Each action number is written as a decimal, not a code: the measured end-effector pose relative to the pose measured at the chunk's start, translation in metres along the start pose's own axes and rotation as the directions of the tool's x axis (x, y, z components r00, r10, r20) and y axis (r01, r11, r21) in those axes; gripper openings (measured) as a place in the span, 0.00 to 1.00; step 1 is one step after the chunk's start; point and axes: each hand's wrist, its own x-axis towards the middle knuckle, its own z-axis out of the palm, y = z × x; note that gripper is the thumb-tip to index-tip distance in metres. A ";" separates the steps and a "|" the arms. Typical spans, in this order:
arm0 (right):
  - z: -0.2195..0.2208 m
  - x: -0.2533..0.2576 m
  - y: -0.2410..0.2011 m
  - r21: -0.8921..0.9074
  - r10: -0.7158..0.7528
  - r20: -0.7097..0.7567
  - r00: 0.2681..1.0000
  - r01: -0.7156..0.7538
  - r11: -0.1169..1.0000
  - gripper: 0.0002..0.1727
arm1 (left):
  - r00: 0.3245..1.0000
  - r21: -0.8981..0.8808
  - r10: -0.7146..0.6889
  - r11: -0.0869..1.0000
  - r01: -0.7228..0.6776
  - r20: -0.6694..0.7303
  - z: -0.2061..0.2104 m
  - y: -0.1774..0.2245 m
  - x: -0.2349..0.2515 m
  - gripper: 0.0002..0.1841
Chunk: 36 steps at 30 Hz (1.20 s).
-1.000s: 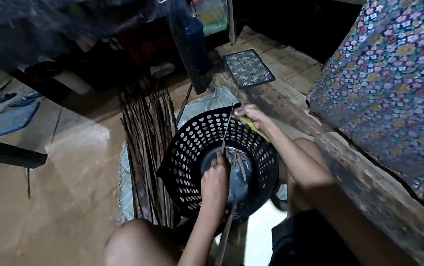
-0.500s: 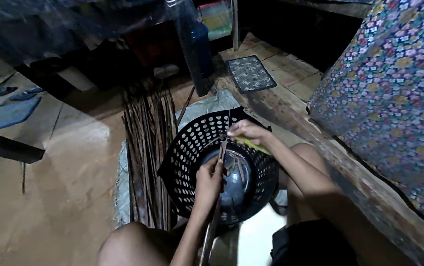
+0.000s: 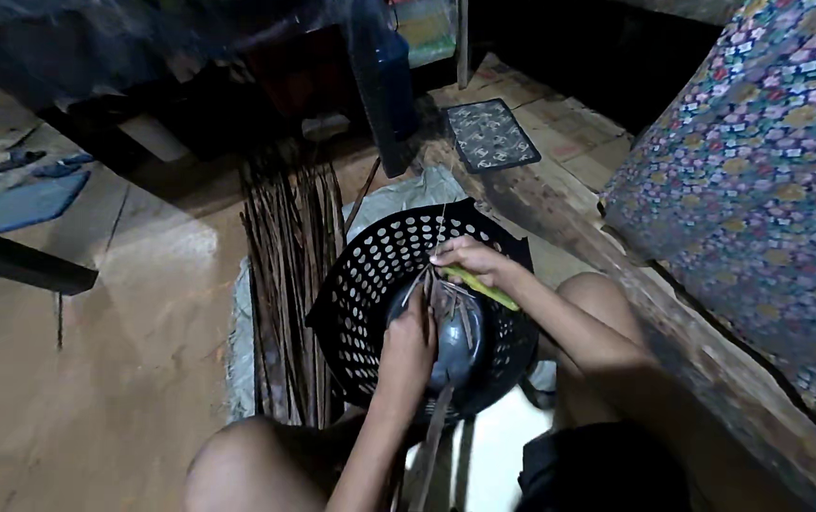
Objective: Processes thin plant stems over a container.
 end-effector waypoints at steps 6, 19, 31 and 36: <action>-0.019 0.004 -0.004 0.030 0.014 -0.052 0.999 -0.012 0.999 0.08 | 0.955 0.260 -0.221 0.951 0.166 0.199 -0.009 0.031 0.000 0.20; -0.019 -0.016 0.005 -0.174 0.095 0.343 0.935 -0.037 0.984 0.11 | 0.982 0.081 -0.175 0.982 0.169 0.074 -0.002 0.019 0.016 0.21; -0.031 -0.004 0.004 0.025 0.010 0.158 0.987 -0.014 1.000 0.06 | 0.965 -0.275 -0.140 0.941 0.199 0.222 -0.007 0.007 0.012 0.20; -0.012 -0.019 0.010 -0.155 0.068 0.393 0.917 -0.006 0.988 0.06 | 0.968 -0.588 -0.127 0.775 0.233 0.216 -0.005 0.002 0.021 0.17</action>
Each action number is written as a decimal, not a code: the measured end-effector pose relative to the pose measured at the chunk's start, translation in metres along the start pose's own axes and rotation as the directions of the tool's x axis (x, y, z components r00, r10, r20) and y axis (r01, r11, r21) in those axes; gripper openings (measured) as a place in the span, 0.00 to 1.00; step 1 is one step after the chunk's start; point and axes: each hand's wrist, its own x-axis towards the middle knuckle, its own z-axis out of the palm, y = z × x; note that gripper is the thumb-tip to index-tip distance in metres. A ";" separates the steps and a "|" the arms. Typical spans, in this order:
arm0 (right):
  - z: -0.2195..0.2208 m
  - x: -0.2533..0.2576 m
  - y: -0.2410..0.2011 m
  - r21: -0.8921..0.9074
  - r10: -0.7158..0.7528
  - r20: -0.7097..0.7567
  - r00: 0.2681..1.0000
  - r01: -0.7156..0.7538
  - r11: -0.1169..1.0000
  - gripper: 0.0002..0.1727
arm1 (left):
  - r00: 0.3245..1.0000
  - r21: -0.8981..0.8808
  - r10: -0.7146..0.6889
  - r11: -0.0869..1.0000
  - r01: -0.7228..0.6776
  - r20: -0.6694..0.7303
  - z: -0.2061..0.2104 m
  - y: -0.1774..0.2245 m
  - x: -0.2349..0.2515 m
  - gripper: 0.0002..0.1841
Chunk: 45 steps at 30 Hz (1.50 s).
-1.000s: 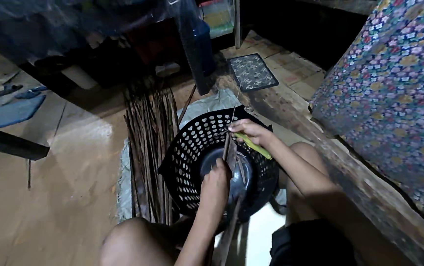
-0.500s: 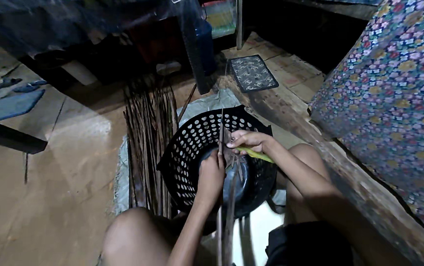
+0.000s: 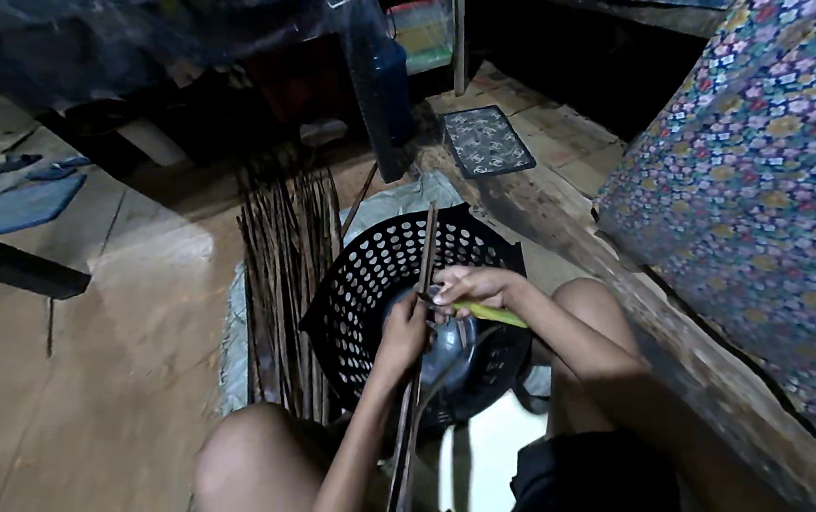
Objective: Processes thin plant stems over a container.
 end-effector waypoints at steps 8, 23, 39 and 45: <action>-0.012 0.002 -0.014 -0.056 -0.027 -0.307 0.951 0.011 0.998 0.16 | 0.998 -0.203 -0.059 0.977 0.064 0.028 0.006 0.004 -0.004 0.18; -0.013 -0.009 -0.006 0.186 0.023 -0.255 0.967 0.026 0.982 0.08 | 0.999 -0.070 0.026 0.997 -0.028 -0.031 0.006 -0.007 -0.006 0.17; -0.024 -0.007 0.007 0.103 -0.095 0.081 0.992 0.086 0.991 0.21 | 0.991 -0.485 -0.091 0.865 0.125 0.094 0.006 0.001 -0.003 0.07; -0.026 -0.003 0.004 0.091 -0.034 -0.045 0.998 0.038 0.995 0.22 | 0.990 -0.551 -0.089 0.823 0.137 0.112 0.006 0.001 -0.001 0.10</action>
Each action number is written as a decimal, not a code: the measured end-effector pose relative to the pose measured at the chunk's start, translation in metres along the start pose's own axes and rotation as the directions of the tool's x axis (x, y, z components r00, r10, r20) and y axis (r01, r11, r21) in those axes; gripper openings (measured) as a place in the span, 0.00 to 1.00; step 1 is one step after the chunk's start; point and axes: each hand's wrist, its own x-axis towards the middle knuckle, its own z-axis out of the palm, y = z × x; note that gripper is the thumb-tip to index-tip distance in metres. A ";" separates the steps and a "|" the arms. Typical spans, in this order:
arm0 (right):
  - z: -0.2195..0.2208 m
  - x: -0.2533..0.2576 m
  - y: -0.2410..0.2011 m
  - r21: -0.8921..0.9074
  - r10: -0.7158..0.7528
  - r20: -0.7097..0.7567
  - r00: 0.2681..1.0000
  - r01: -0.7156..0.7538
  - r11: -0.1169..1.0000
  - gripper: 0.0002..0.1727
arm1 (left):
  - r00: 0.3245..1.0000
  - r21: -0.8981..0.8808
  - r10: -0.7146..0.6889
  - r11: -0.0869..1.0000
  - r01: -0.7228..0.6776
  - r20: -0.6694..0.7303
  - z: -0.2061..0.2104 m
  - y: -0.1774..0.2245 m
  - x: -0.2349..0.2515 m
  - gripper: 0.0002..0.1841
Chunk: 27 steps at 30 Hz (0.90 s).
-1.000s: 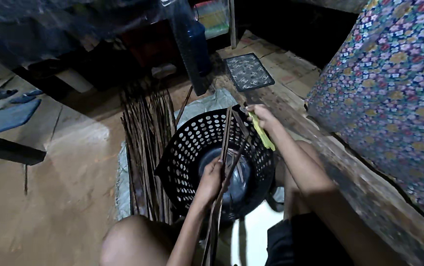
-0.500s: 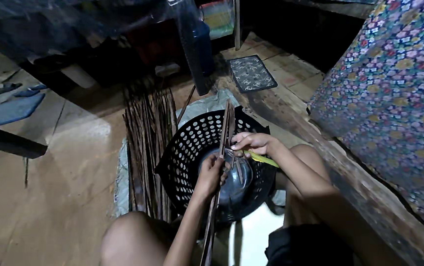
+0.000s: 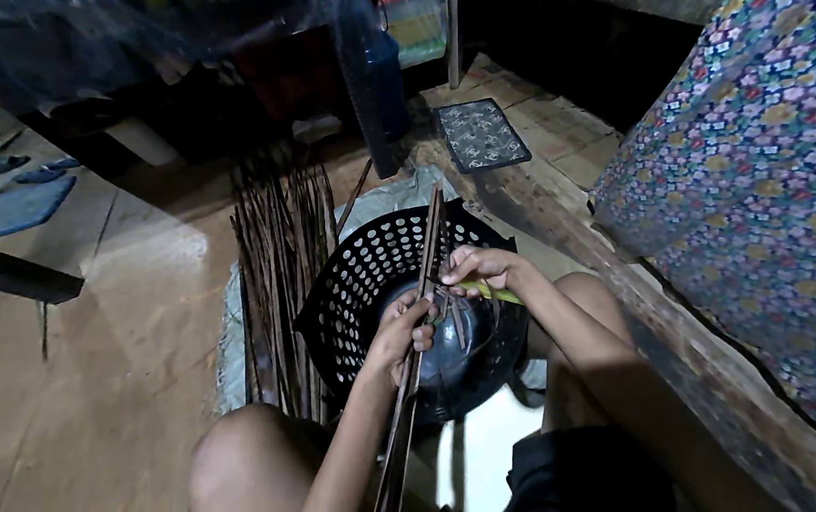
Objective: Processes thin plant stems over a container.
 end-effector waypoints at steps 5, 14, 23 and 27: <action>0.009 -0.001 -0.009 -0.117 0.002 -0.204 0.979 -0.026 0.993 0.12 | 0.999 -0.019 -0.013 1.000 0.012 -0.051 0.002 0.000 0.004 0.10; -0.046 0.036 -0.008 0.278 0.076 -0.770 0.634 0.226 0.934 0.08 | 0.996 0.096 -0.021 0.995 0.030 -0.091 0.003 -0.006 -0.004 0.11; -0.007 0.005 -0.013 0.105 0.000 -0.399 0.917 0.046 0.993 0.06 | 0.992 0.099 0.010 0.995 0.002 -0.126 -0.001 -0.004 -0.004 0.09; -0.004 0.005 -0.005 0.026 0.031 -0.131 0.991 -0.027 0.999 0.10 | 0.991 0.134 0.016 0.991 0.002 -0.134 -0.001 -0.005 -0.002 0.08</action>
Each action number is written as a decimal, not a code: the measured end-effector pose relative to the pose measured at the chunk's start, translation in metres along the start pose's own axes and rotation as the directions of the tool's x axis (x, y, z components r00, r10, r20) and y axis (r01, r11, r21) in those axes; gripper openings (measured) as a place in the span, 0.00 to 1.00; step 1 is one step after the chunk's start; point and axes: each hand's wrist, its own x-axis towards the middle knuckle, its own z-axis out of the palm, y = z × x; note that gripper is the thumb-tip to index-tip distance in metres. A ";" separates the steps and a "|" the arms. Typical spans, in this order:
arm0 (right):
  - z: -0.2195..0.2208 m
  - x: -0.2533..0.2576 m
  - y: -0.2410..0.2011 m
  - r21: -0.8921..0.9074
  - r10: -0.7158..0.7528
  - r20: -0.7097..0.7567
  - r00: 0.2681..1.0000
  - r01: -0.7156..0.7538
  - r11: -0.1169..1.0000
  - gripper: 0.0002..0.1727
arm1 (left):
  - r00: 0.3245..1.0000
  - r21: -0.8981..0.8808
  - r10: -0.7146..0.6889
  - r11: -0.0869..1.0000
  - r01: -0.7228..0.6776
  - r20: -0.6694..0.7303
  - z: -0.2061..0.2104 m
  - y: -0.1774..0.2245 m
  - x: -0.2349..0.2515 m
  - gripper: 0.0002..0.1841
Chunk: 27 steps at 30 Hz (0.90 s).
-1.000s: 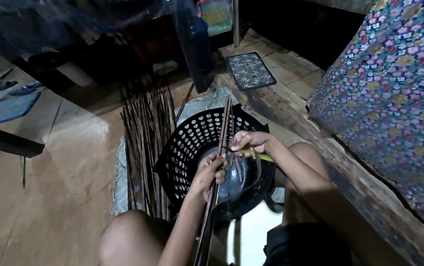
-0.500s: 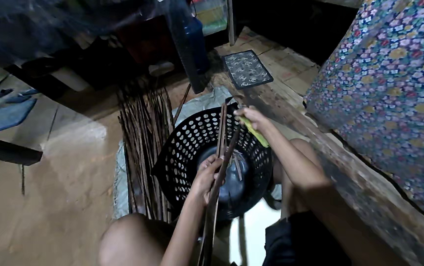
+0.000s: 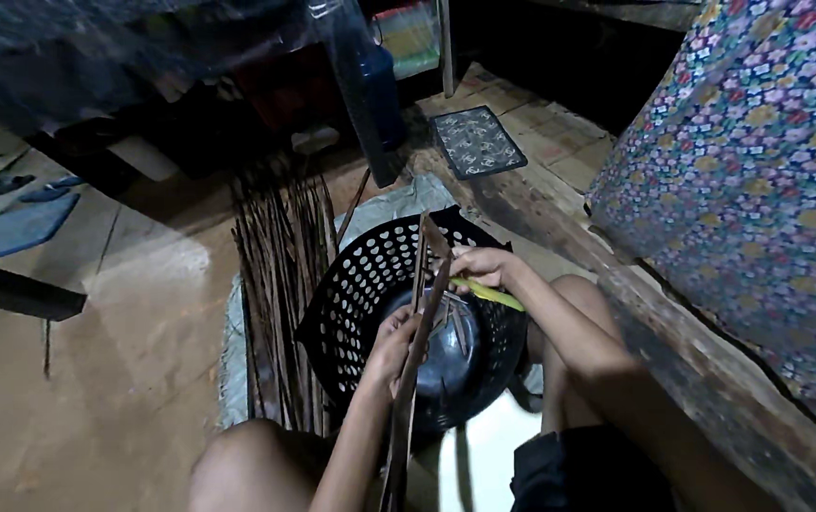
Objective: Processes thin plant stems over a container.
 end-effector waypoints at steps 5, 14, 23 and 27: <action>-0.006 -0.001 0.003 -0.068 -0.001 0.086 0.996 0.007 0.998 0.13 | 0.997 0.020 0.044 0.999 -0.045 0.062 0.000 -0.002 -0.002 0.08; -0.022 0.016 -0.002 0.000 -0.037 -0.178 0.983 0.037 0.999 0.07 | 0.998 0.010 0.013 1.000 -0.014 0.059 0.010 0.002 -0.002 0.08; -0.033 0.032 -0.008 0.089 -0.027 -0.420 0.907 0.071 0.993 0.07 | 0.998 0.006 0.012 1.000 -0.013 0.067 0.006 -0.001 -0.005 0.11; -0.043 0.043 -0.005 0.155 -0.037 -0.581 0.813 0.155 0.976 0.14 | 0.996 0.033 -0.005 0.999 0.002 0.090 0.004 -0.005 -0.012 0.10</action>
